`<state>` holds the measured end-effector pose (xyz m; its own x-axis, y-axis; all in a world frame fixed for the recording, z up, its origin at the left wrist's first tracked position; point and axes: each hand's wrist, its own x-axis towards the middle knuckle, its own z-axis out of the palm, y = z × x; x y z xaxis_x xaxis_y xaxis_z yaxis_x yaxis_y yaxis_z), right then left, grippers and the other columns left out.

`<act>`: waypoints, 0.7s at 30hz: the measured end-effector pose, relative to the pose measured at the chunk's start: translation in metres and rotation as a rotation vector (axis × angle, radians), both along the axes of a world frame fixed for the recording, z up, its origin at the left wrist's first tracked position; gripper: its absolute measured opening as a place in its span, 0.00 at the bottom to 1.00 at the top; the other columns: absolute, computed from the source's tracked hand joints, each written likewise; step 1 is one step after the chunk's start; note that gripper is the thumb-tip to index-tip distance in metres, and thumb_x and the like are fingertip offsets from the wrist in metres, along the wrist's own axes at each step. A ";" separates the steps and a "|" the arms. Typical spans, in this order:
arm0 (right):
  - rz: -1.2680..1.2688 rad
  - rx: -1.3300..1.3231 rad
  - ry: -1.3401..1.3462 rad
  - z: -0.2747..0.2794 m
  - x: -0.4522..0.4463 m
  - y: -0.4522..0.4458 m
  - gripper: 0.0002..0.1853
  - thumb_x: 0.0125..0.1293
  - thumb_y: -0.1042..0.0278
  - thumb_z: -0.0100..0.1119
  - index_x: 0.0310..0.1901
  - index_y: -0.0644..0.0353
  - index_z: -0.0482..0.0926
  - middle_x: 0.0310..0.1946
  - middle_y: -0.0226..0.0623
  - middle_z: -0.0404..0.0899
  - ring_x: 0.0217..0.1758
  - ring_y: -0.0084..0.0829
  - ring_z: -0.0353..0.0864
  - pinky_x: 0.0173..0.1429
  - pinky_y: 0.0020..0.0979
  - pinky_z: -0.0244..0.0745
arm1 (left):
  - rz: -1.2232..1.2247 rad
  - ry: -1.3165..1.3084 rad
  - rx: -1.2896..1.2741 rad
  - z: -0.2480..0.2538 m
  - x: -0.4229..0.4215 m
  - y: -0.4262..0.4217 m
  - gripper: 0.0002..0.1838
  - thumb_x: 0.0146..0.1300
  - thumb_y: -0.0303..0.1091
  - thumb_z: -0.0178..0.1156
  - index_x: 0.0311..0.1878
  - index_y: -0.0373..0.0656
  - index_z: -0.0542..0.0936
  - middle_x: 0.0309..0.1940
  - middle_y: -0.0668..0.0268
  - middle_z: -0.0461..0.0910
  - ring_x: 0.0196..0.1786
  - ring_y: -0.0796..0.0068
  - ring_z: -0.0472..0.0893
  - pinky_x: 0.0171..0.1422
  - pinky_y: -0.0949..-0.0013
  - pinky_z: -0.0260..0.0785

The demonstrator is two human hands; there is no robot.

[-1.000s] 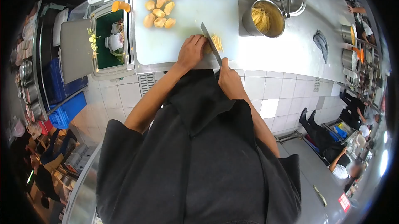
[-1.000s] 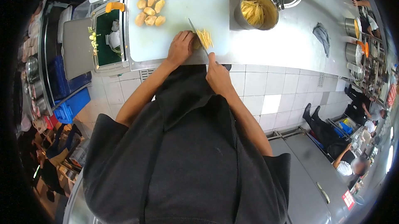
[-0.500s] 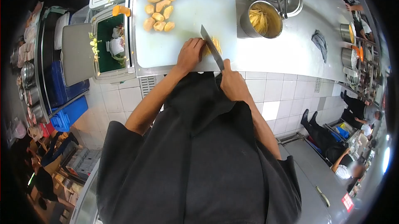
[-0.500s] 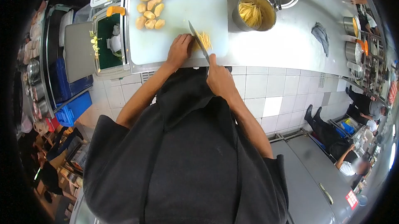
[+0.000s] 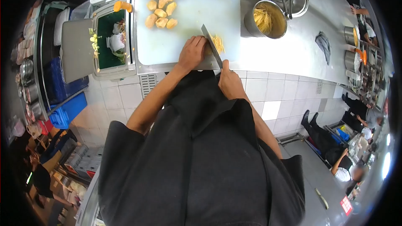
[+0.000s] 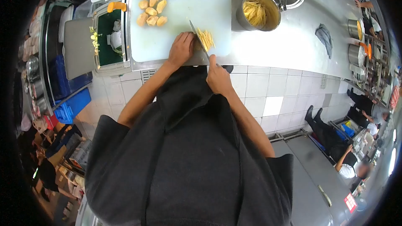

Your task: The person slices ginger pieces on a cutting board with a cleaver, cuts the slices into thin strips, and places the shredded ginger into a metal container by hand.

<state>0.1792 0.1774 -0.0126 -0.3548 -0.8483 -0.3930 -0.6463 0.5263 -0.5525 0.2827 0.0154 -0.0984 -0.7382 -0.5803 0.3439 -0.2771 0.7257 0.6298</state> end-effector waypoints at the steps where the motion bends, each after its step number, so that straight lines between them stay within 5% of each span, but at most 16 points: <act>1: 0.009 -0.004 0.004 -0.001 -0.003 -0.001 0.16 0.65 0.80 0.49 0.51 0.63 0.58 0.25 0.66 0.79 0.33 0.69 0.81 0.39 0.64 0.75 | 0.021 0.013 -0.030 0.000 -0.002 -0.003 0.10 0.62 0.23 0.59 0.47 0.37 0.78 0.42 0.58 0.79 0.49 0.54 0.79 0.55 0.57 0.72; 7: -0.024 0.027 0.004 -0.002 -0.006 0.000 0.15 0.66 0.80 0.48 0.51 0.62 0.57 0.26 0.66 0.80 0.34 0.71 0.80 0.40 0.66 0.73 | 0.152 0.205 0.288 0.008 0.004 -0.002 0.05 0.66 0.22 0.59 0.43 0.38 0.80 0.39 0.55 0.79 0.43 0.50 0.80 0.48 0.55 0.75; 21: 0.025 0.181 0.055 0.042 0.003 -0.004 0.19 0.63 0.80 0.49 0.53 0.64 0.57 0.29 0.68 0.81 0.35 0.70 0.81 0.42 0.65 0.75 | 0.096 -0.071 0.041 0.013 0.003 0.004 0.15 0.59 0.21 0.61 0.50 0.41 0.81 0.42 0.58 0.78 0.48 0.53 0.79 0.51 0.54 0.76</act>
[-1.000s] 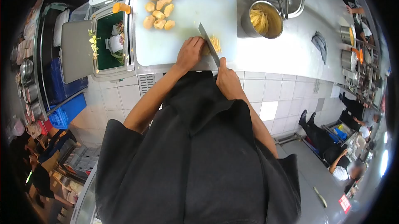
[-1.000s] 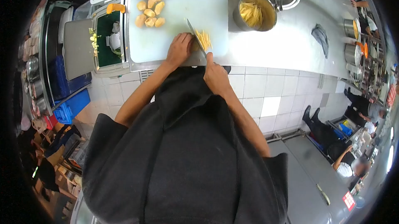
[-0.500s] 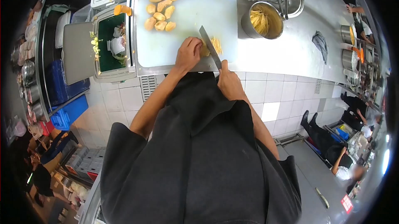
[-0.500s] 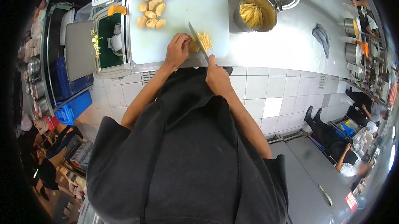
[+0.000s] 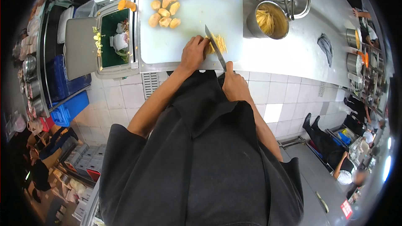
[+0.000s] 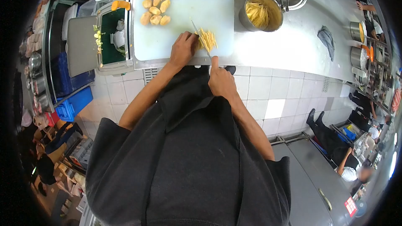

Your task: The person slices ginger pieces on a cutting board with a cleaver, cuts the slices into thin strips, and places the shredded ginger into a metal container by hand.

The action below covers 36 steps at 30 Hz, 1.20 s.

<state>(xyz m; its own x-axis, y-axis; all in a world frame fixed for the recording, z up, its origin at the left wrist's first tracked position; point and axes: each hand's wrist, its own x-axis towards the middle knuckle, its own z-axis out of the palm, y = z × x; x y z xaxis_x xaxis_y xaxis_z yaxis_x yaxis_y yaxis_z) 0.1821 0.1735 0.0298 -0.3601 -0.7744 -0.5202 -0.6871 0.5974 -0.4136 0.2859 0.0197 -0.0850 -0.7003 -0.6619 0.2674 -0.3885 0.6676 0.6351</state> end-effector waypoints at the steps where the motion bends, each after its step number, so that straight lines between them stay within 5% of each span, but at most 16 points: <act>1: 0.001 0.005 0.000 0.000 0.000 0.001 0.19 0.63 0.80 0.49 0.53 0.64 0.57 0.29 0.68 0.81 0.35 0.70 0.81 0.42 0.65 0.75 | -0.003 -0.032 0.005 0.001 0.001 0.000 0.17 0.58 0.20 0.61 0.51 0.41 0.81 0.43 0.58 0.77 0.49 0.52 0.79 0.52 0.54 0.76; 9: 0.012 -0.159 0.006 -0.037 -0.001 -0.005 0.18 0.63 0.80 0.49 0.53 0.65 0.59 0.27 0.66 0.81 0.35 0.69 0.82 0.40 0.63 0.75 | 0.007 -0.023 0.029 0.000 -0.001 0.001 0.19 0.54 0.20 0.62 0.51 0.41 0.81 0.43 0.59 0.78 0.49 0.54 0.78 0.55 0.55 0.75; 12: 0.020 -0.111 -0.012 -0.001 -0.007 -0.013 0.17 0.63 0.81 0.50 0.52 0.66 0.59 0.25 0.64 0.80 0.33 0.68 0.82 0.39 0.62 0.76 | -0.013 -0.029 0.029 0.001 0.002 0.000 0.19 0.54 0.19 0.61 0.51 0.41 0.80 0.43 0.60 0.78 0.49 0.54 0.78 0.55 0.56 0.74; 17: 0.030 -0.169 0.016 -0.037 -0.002 -0.001 0.17 0.63 0.82 0.50 0.52 0.66 0.60 0.23 0.65 0.79 0.31 0.68 0.81 0.39 0.64 0.75 | -0.012 0.022 0.012 -0.007 0.001 0.001 0.20 0.54 0.19 0.62 0.51 0.42 0.80 0.43 0.60 0.78 0.49 0.54 0.78 0.54 0.55 0.74; 24: 0.041 -0.100 0.037 -0.004 -0.005 -0.002 0.18 0.62 0.82 0.50 0.52 0.66 0.59 0.22 0.65 0.79 0.30 0.69 0.81 0.38 0.66 0.75 | -0.017 0.023 -0.006 -0.010 0.004 0.000 0.16 0.57 0.20 0.61 0.50 0.40 0.80 0.44 0.58 0.79 0.50 0.52 0.79 0.54 0.55 0.75; 27: 0.055 -0.272 0.013 -0.042 -0.002 0.000 0.19 0.62 0.81 0.51 0.53 0.66 0.59 0.22 0.66 0.78 0.30 0.69 0.81 0.38 0.66 0.74 | -0.007 0.038 -0.002 -0.007 0.004 0.003 0.16 0.57 0.19 0.61 0.50 0.40 0.80 0.44 0.58 0.79 0.50 0.52 0.79 0.54 0.54 0.75; 33: 0.067 -0.098 0.046 -0.002 -0.007 -0.002 0.19 0.63 0.81 0.50 0.54 0.67 0.60 0.22 0.64 0.79 0.29 0.68 0.81 0.36 0.63 0.76 | -0.023 0.070 -0.020 -0.012 0.002 -0.003 0.15 0.58 0.20 0.61 0.49 0.39 0.80 0.43 0.58 0.79 0.48 0.52 0.79 0.52 0.54 0.75; 36: 0.087 -0.323 0.050 -0.053 -0.004 0.002 0.18 0.63 0.81 0.50 0.54 0.68 0.60 0.21 0.64 0.78 0.27 0.67 0.81 0.35 0.62 0.76 | -0.015 0.084 -0.032 -0.011 0.004 -0.002 0.13 0.60 0.21 0.61 0.48 0.39 0.80 0.41 0.58 0.79 0.46 0.52 0.79 0.51 0.54 0.75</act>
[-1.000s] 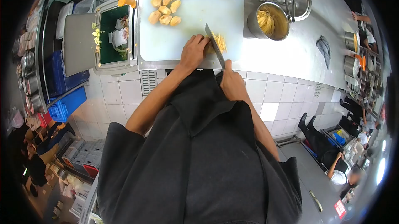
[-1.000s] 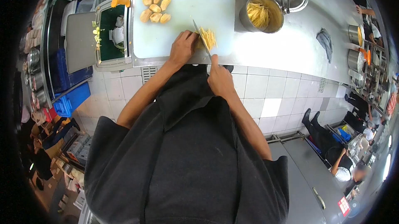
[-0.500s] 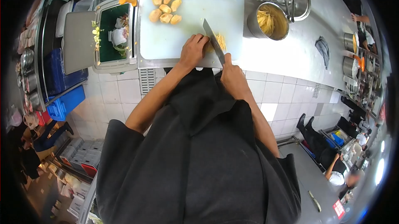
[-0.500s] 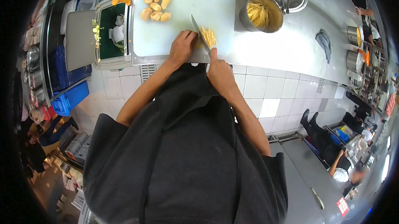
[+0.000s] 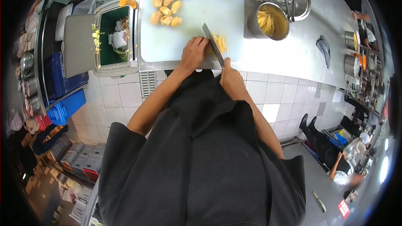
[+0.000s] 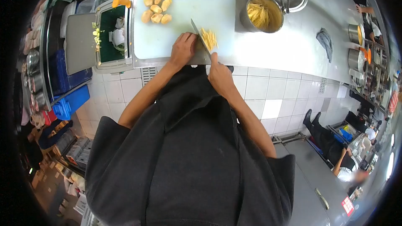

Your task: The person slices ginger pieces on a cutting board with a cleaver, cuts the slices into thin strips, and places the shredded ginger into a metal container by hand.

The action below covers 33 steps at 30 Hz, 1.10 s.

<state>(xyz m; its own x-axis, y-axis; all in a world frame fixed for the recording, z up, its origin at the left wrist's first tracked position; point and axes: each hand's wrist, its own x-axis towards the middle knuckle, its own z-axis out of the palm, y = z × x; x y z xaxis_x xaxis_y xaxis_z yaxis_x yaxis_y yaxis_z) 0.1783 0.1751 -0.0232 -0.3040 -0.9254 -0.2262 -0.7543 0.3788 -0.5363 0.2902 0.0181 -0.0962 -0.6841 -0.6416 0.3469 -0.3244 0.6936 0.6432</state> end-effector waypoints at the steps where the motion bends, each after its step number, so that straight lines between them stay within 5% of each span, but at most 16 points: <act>1: 0.001 0.005 0.003 0.000 -0.001 0.002 0.18 0.63 0.81 0.50 0.54 0.68 0.60 0.21 0.64 0.78 0.27 0.67 0.81 0.35 0.62 0.76 | 0.011 0.007 -0.013 0.001 -0.001 0.001 0.12 0.61 0.21 0.61 0.48 0.39 0.80 0.41 0.58 0.79 0.46 0.52 0.79 0.51 0.54 0.75; 6: -0.055 0.149 -0.029 0.036 -0.003 -0.007 0.21 0.62 0.82 0.50 0.56 0.73 0.60 0.22 0.63 0.79 0.27 0.65 0.81 0.35 0.61 0.77 | -0.005 0.021 -0.015 0.001 -0.003 -0.002 0.12 0.60 0.21 0.61 0.47 0.39 0.80 0.41 0.57 0.78 0.46 0.52 0.79 0.51 0.54 0.75; 19: -0.056 0.230 -0.040 0.026 0.003 0.002 0.23 0.63 0.82 0.50 0.59 0.75 0.60 0.22 0.65 0.79 0.29 0.67 0.82 0.37 0.62 0.77 | 0.001 0.012 -0.009 -0.003 0.002 0.003 0.13 0.60 0.20 0.59 0.49 0.38 0.80 0.43 0.57 0.79 0.49 0.52 0.79 0.53 0.54 0.75; 21: -0.028 0.044 -0.042 0.013 0.005 -0.002 0.20 0.63 0.82 0.49 0.57 0.72 0.60 0.22 0.65 0.78 0.29 0.68 0.81 0.37 0.63 0.76 | -0.005 -0.006 -0.004 -0.005 0.003 0.005 0.16 0.57 0.20 0.60 0.50 0.39 0.80 0.44 0.58 0.79 0.50 0.53 0.79 0.55 0.55 0.74; 27: -0.073 0.241 -0.054 0.054 0.006 -0.002 0.18 0.64 0.82 0.50 0.54 0.70 0.60 0.23 0.65 0.79 0.30 0.68 0.81 0.37 0.63 0.76 | -0.010 -0.018 -0.015 -0.005 0.004 0.003 0.14 0.60 0.20 0.59 0.50 0.38 0.79 0.44 0.56 0.79 0.50 0.52 0.79 0.55 0.54 0.74; 30: -0.033 -0.013 -0.034 0.008 0.009 -0.002 0.17 0.64 0.82 0.51 0.53 0.68 0.60 0.22 0.66 0.78 0.30 0.68 0.82 0.38 0.63 0.76 | -0.026 -0.032 -0.004 -0.007 0.007 0.005 0.17 0.57 0.19 0.59 0.51 0.38 0.79 0.45 0.57 0.79 0.51 0.52 0.79 0.56 0.55 0.73; 33: -0.065 0.134 -0.034 0.031 0.004 -0.009 0.16 0.64 0.82 0.50 0.52 0.67 0.60 0.23 0.66 0.79 0.31 0.68 0.82 0.39 0.62 0.76 | -0.040 -0.032 -0.011 -0.004 0.009 0.004 0.19 0.56 0.19 0.58 0.52 0.39 0.78 0.46 0.57 0.79 0.52 0.53 0.78 0.58 0.55 0.72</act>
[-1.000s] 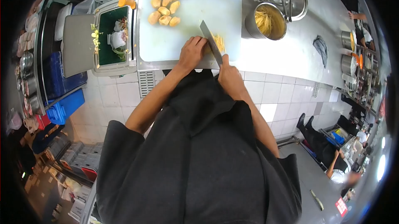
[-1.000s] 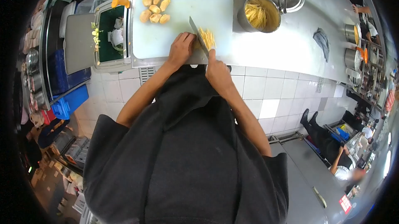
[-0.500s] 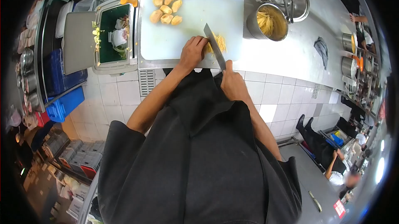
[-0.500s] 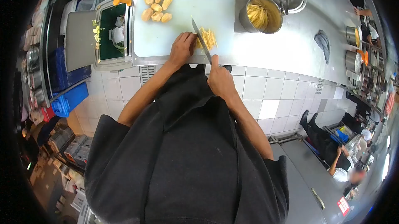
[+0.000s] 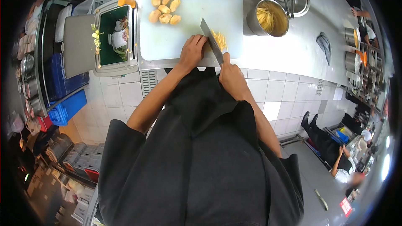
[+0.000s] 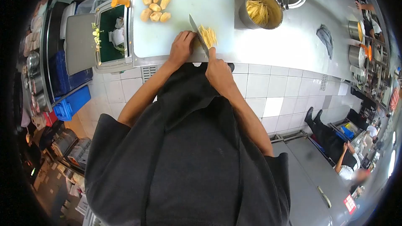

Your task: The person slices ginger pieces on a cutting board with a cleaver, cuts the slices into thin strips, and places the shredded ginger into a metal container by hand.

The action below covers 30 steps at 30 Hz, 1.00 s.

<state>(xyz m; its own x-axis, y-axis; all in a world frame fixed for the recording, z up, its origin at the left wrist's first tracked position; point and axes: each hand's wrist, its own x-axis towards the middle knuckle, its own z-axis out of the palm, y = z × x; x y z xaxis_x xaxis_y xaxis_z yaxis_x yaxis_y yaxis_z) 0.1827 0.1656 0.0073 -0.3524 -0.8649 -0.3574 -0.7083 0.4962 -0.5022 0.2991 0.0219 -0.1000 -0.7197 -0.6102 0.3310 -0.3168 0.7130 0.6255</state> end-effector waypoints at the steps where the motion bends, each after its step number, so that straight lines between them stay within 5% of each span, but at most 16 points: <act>1: -0.003 -0.006 0.005 0.007 -0.001 0.001 0.16 0.64 0.82 0.50 0.52 0.67 0.60 0.23 0.66 0.79 0.31 0.68 0.82 0.39 0.62 0.76 | 0.006 0.006 -0.001 0.001 -0.002 -0.002 0.18 0.57 0.20 0.58 0.52 0.39 0.78 0.46 0.57 0.79 0.52 0.52 0.78 0.58 0.55 0.72; 4: 0.001 0.113 -0.033 0.005 0.002 0.009 0.16 0.64 0.82 0.50 0.52 0.66 0.60 0.23 0.65 0.79 0.31 0.66 0.82 0.37 0.61 0.76 | 0.030 0.010 0.004 -0.001 -0.004 0.000 0.17 0.57 0.20 0.57 0.51 0.38 0.78 0.46 0.56 0.78 0.53 0.52 0.77 0.59 0.55 0.71; 8: 0.012 -0.090 -0.019 -0.025 0.003 0.009 0.15 0.65 0.82 0.50 0.50 0.65 0.59 0.23 0.64 0.79 0.30 0.66 0.82 0.36 0.61 0.76 | 0.055 0.043 0.013 0.004 -0.005 -0.006 0.12 0.61 0.20 0.58 0.48 0.38 0.79 0.43 0.56 0.79 0.49 0.51 0.79 0.56 0.57 0.74; 10: -0.007 -0.060 -0.023 -0.024 0.005 0.009 0.15 0.65 0.82 0.50 0.50 0.64 0.59 0.23 0.63 0.79 0.30 0.67 0.82 0.36 0.62 0.76 | 0.105 0.144 0.337 0.011 -0.002 -0.007 0.07 0.65 0.21 0.59 0.45 0.39 0.81 0.40 0.57 0.80 0.43 0.51 0.81 0.49 0.59 0.76; 13: -0.019 -0.059 -0.042 -0.026 0.005 0.011 0.14 0.66 0.81 0.49 0.50 0.64 0.59 0.23 0.64 0.79 0.31 0.68 0.81 0.37 0.63 0.75 | 0.128 0.270 0.322 0.015 0.005 -0.015 0.02 0.68 0.24 0.60 0.42 0.40 0.81 0.36 0.58 0.81 0.37 0.53 0.82 0.44 0.60 0.76; 23: -0.047 -0.016 -0.080 -0.017 0.003 0.011 0.11 0.70 0.78 0.46 0.50 0.63 0.58 0.26 0.69 0.79 0.33 0.71 0.81 0.39 0.65 0.74 | 0.062 0.054 0.198 0.023 0.019 -0.026 0.08 0.63 0.29 0.69 0.45 0.42 0.83 0.37 0.59 0.81 0.39 0.55 0.83 0.45 0.60 0.76; 26: -0.050 0.001 -0.084 -0.021 0.002 0.011 0.11 0.71 0.77 0.46 0.50 0.62 0.58 0.26 0.69 0.79 0.33 0.71 0.81 0.39 0.65 0.74 | 0.061 -0.030 0.169 0.023 0.024 -0.025 0.12 0.62 0.30 0.72 0.46 0.40 0.83 0.36 0.61 0.82 0.36 0.63 0.82 0.43 0.64 0.76; 30: -0.044 0.004 -0.080 -0.022 0.000 0.009 0.11 0.71 0.77 0.45 0.51 0.63 0.57 0.26 0.69 0.80 0.33 0.70 0.81 0.40 0.65 0.74 | 0.083 -0.058 0.602 0.025 0.020 -0.031 0.13 0.61 0.30 0.73 0.48 0.40 0.85 0.37 0.62 0.84 0.35 0.71 0.82 0.41 0.69 0.74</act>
<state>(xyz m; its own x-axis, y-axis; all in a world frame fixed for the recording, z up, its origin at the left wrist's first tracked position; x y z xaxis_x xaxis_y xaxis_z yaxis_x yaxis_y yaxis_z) 0.1826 0.1747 -0.0146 -0.3606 -0.8476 -0.3894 -0.6432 0.5283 -0.5543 0.3194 -0.0088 -0.0755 -0.6680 -0.7331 -0.1279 -0.4016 0.2104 0.8913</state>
